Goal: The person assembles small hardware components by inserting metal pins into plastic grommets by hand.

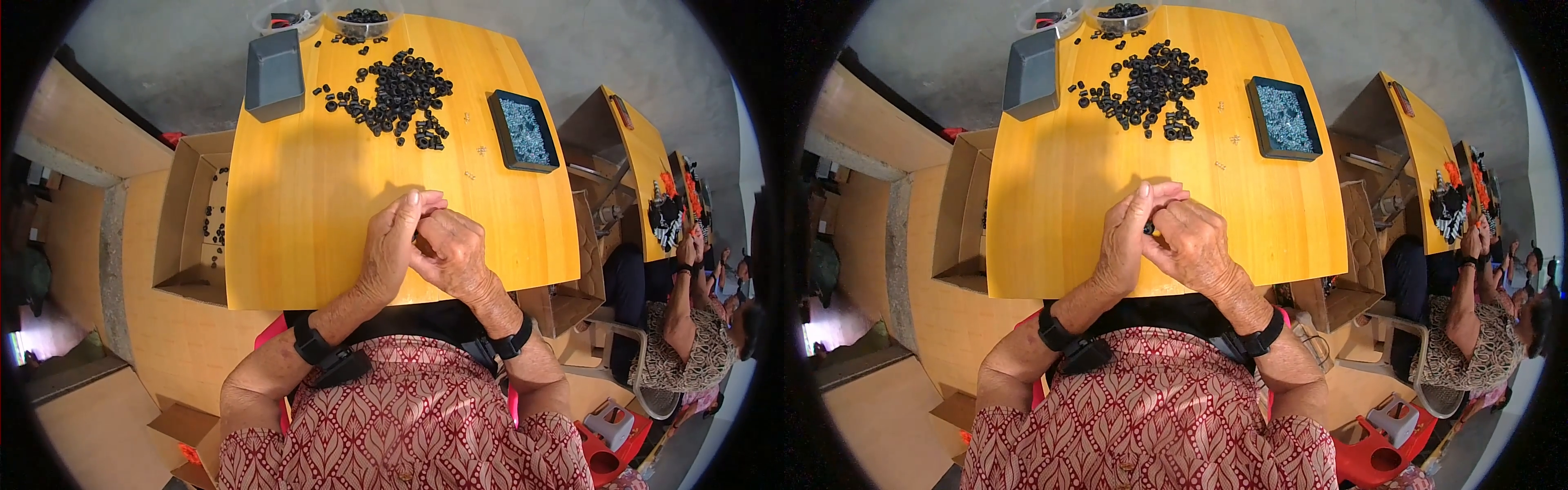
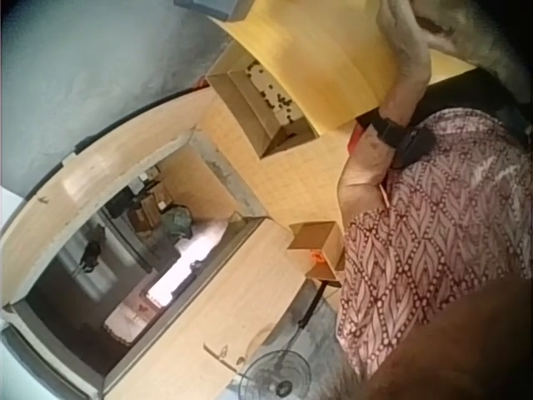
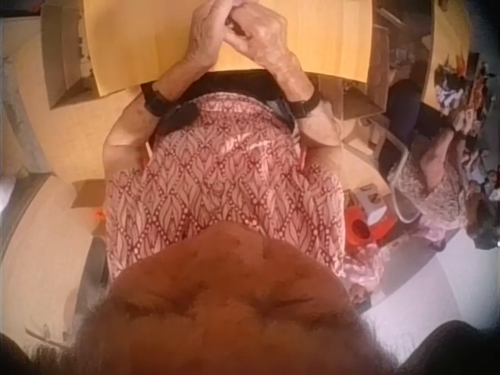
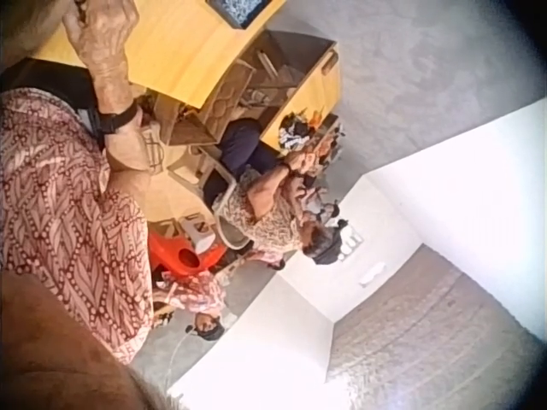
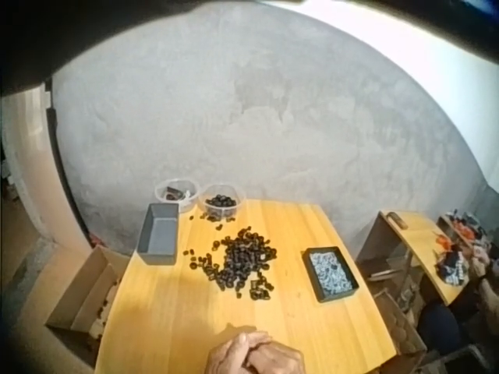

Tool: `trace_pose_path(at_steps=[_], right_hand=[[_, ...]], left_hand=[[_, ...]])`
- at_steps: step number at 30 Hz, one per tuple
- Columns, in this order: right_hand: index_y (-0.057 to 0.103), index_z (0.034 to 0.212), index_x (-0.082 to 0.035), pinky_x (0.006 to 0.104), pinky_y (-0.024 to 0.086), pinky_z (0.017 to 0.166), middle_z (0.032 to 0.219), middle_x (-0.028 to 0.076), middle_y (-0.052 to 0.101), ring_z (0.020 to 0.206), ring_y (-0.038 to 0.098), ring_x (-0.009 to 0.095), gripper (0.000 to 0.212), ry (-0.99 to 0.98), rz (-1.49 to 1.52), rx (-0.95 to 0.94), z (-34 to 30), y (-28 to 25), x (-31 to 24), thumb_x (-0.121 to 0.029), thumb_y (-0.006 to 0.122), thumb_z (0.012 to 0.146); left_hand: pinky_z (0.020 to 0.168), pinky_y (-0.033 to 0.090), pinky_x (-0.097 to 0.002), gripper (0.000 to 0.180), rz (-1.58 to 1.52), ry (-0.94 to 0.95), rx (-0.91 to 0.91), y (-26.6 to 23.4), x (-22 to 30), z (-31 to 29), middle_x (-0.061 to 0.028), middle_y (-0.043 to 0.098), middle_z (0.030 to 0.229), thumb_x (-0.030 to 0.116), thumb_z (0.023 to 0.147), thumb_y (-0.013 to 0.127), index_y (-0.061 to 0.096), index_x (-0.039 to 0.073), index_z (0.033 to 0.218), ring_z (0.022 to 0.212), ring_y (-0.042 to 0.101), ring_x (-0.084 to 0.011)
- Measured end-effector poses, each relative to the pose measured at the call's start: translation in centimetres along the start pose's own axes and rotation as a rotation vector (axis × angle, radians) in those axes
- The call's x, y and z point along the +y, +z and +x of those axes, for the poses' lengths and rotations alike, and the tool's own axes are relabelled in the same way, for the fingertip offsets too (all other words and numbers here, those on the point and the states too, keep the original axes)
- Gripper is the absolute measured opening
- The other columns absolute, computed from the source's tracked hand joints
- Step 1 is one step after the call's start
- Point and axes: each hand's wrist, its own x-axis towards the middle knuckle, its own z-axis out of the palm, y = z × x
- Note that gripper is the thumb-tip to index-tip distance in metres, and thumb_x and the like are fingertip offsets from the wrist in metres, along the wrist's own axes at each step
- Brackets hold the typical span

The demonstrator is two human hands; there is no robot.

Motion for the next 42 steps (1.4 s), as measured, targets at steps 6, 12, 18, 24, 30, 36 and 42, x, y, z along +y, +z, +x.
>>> trace_pose_path(at_steps=[6, 12, 18, 24, 30, 36, 42], right_hand=[[0.058, 0.074, -0.004, 0.0368, 0.050, 0.057, 0.068, 0.009, 0.054, 0.064, 0.059, 0.027, 0.019, -0.015, -0.003, 0.014, 0.1, 0.4, -0.6, -0.008, 0.075, 0.066], [0.057, 0.073, -0.003, 0.0364, 0.049, 0.057, 0.067, 0.009, 0.054, 0.063, 0.058, 0.027, 0.019, -0.054, 0.051, 0.054, 0.0, 0.7, -0.4, -0.007, 0.074, 0.065], [0.057, 0.072, -0.005, 0.0362, 0.049, 0.054, 0.063, 0.008, 0.052, 0.058, 0.057, 0.026, 0.020, -0.045, 0.036, 0.088, 0.9, -1.3, -0.4, -0.010, 0.076, 0.070], [0.054, 0.069, -0.006, 0.0363, 0.048, 0.053, 0.062, 0.009, 0.052, 0.057, 0.057, 0.026, 0.029, -0.002, -0.124, -0.012, 0.8, -4.8, 1.5, -0.017, 0.080, 0.074], [0.054, 0.072, -0.006, 0.0376, 0.049, 0.056, 0.066, 0.009, 0.052, 0.061, 0.058, 0.028, 0.027, -0.035, -0.156, -0.067, 0.9, -4.9, 1.9, -0.017, 0.078, 0.074], [0.054, 0.075, -0.006, 0.0399, 0.048, 0.059, 0.069, 0.009, 0.052, 0.065, 0.058, 0.029, 0.025, -0.061, -0.184, -0.137, 0.8, -4.3, 1.1, -0.016, 0.077, 0.072], [0.055, 0.075, -0.005, 0.0397, 0.048, 0.059, 0.069, 0.009, 0.051, 0.066, 0.057, 0.029, 0.026, -0.022, -0.159, -0.109, 0.4, -3.9, 1.0, -0.018, 0.077, 0.072]], left_hand=[[0.096, 0.046, -0.0324, 0.054, -0.064, -0.015, 0.022, 0.0, -0.1, 0.1, -0.0193, 0.066, 0.112, 0.040, 0.105, 0.037, 0.058, -0.008, 0.119, 0.106, 0.062, -0.0219], [0.094, 0.047, -0.0315, 0.050, -0.067, 0.047, 0.116, 0.6, -0.6, -0.3, -0.0203, 0.068, 0.109, 0.038, 0.104, 0.043, 0.060, -0.008, 0.117, 0.104, 0.063, -0.0218], [0.098, 0.046, -0.0331, 0.048, -0.077, 0.010, 0.040, -0.4, 0.3, 0.1, -0.0179, 0.066, 0.116, 0.036, 0.105, 0.040, 0.057, -0.005, 0.122, 0.109, 0.061, -0.0212], [0.093, 0.048, -0.0287, 0.038, -0.015, -0.107, -0.064, -2.1, 1.2, 0.5, -0.0124, 0.067, 0.108, 0.029, 0.102, 0.051, 0.062, -0.005, 0.116, 0.102, 0.062, -0.0160], [0.083, 0.048, -0.0260, 0.032, 0.172, -0.155, -0.192, -2.2, 1.4, 0.6, -0.0066, 0.068, 0.095, 0.025, 0.095, 0.062, 0.067, -0.005, 0.106, 0.092, 0.061, -0.0116], [0.072, 0.047, -0.0250, 0.025, 0.281, -0.101, -0.154, -2.1, 0.8, 0.5, -0.0033, 0.067, 0.080, 0.021, 0.089, 0.068, 0.071, -0.004, 0.095, 0.078, 0.059, -0.0090], [0.067, 0.045, -0.0254, 0.022, 0.243, -0.089, -0.075, -1.7, -0.1, 0.0, -0.0033, 0.067, 0.078, 0.018, 0.088, 0.068, 0.071, -0.004, 0.092, 0.074, 0.057, -0.0087]])
